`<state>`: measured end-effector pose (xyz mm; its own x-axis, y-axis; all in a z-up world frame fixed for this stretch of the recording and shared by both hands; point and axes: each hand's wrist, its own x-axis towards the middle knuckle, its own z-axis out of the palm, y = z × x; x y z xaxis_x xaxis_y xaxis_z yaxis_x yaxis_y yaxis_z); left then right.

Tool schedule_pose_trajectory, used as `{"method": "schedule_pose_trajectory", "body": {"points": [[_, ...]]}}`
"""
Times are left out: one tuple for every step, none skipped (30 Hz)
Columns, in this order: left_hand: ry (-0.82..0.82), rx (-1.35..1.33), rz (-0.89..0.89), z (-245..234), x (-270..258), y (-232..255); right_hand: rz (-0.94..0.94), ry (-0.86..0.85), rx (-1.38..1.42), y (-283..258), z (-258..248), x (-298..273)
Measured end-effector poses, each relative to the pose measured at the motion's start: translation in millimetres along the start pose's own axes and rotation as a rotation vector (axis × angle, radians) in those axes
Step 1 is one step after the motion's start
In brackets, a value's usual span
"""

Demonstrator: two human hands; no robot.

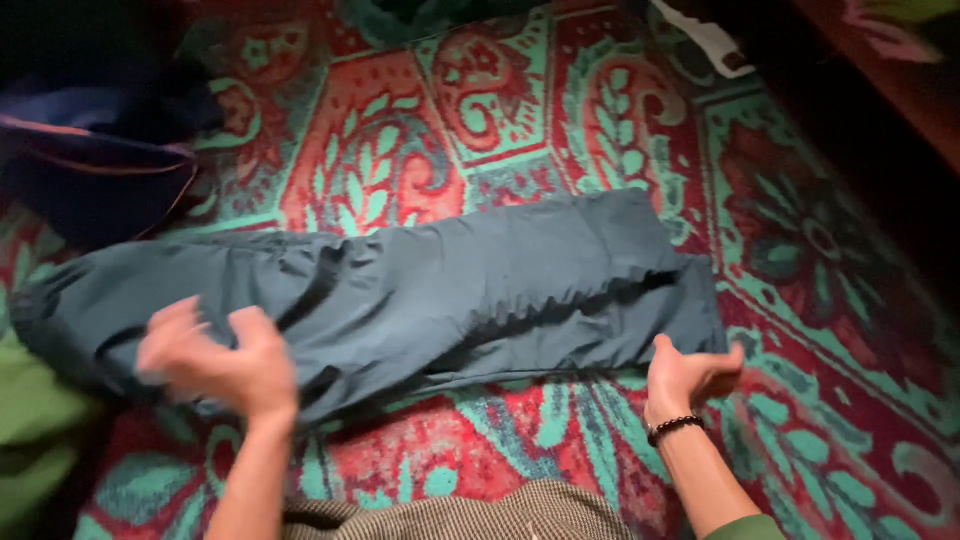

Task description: The person is folding various pairs of pants on the floor and then placing them neatly into a wooden closet.

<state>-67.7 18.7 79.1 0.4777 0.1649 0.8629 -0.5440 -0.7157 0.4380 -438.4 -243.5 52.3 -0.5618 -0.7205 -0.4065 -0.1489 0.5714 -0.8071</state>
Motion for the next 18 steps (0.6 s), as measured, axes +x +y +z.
{"method": "schedule_pose_trajectory", "body": {"points": [[-0.270,-0.323,0.093,4.3,-6.2,26.6,-0.437,0.061,-0.028,18.7,9.2,30.0],[-0.538,-0.646,0.198,8.9,-13.8,52.5,-0.873,0.113,-0.067,38.5,19.2,60.8],[-0.559,-0.657,0.200,7.1,-31.1,68.8,-0.860,0.129,-0.079,18.9,19.2,35.8],[-0.852,-0.620,0.385,5.8,-48.7,84.3,-0.451,-0.271,0.195,-1.3,21.7,11.8],[-1.143,-0.569,0.572,3.3,-66.7,97.9,-0.020,-0.651,0.461,-21.3,26.3,-12.3],[-1.164,-0.580,0.575,7.6,-85.2,92.0,-0.010,-0.630,0.456,-28.2,28.6,-25.3],[-1.231,-0.455,0.675,13.0,-102.9,86.7,0.067,-0.708,0.469,-35.6,32.2,-37.4],[-1.290,-0.328,0.775,18.4,-120.4,81.6,0.144,-0.786,0.483,-43.9,36.9,-48.9],[-1.305,-0.338,0.781,18.4,-122.5,82.0,0.152,-0.768,0.482,-43.5,42.7,-48.0],[-1.277,-0.340,0.763,18.4,-123.8,82.0,0.193,-0.776,0.501,-43.2,48.5,-47.8],[-1.244,-0.332,0.745,18.6,-121.8,79.3,0.236,-0.793,0.522,-42.9,57.3,-50.2],[-1.254,-0.332,0.750,23.8,-126.1,76.1,0.246,-0.785,0.522,-36.7,68.5,-36.6],[-1.206,-0.312,0.778,28.0,-130.5,72.1,0.243,-0.761,0.463,-30.4,79.9,-23.7],[-1.157,-0.291,0.804,31.3,-134.6,67.7,0.241,-0.736,0.403,-23.5,90.5,-11.5],[-1.162,-0.288,0.798,38.9,-139.3,60.7,0.243,-0.737,0.395,-11.7,101.6,8.5],[-1.112,-0.332,0.791,45.4,-143.9,53.7,0.223,-0.627,0.373,0.1,111.8,28.1],[-1.059,-0.375,0.782,51.7,-148.5,47.5,0.199,-0.519,0.351,10.7,121.4,48.0],[-1.062,-0.372,0.774,51.4,-142.3,49.7,0.197,-0.521,0.343,4.1,114.5,40.3]]}}
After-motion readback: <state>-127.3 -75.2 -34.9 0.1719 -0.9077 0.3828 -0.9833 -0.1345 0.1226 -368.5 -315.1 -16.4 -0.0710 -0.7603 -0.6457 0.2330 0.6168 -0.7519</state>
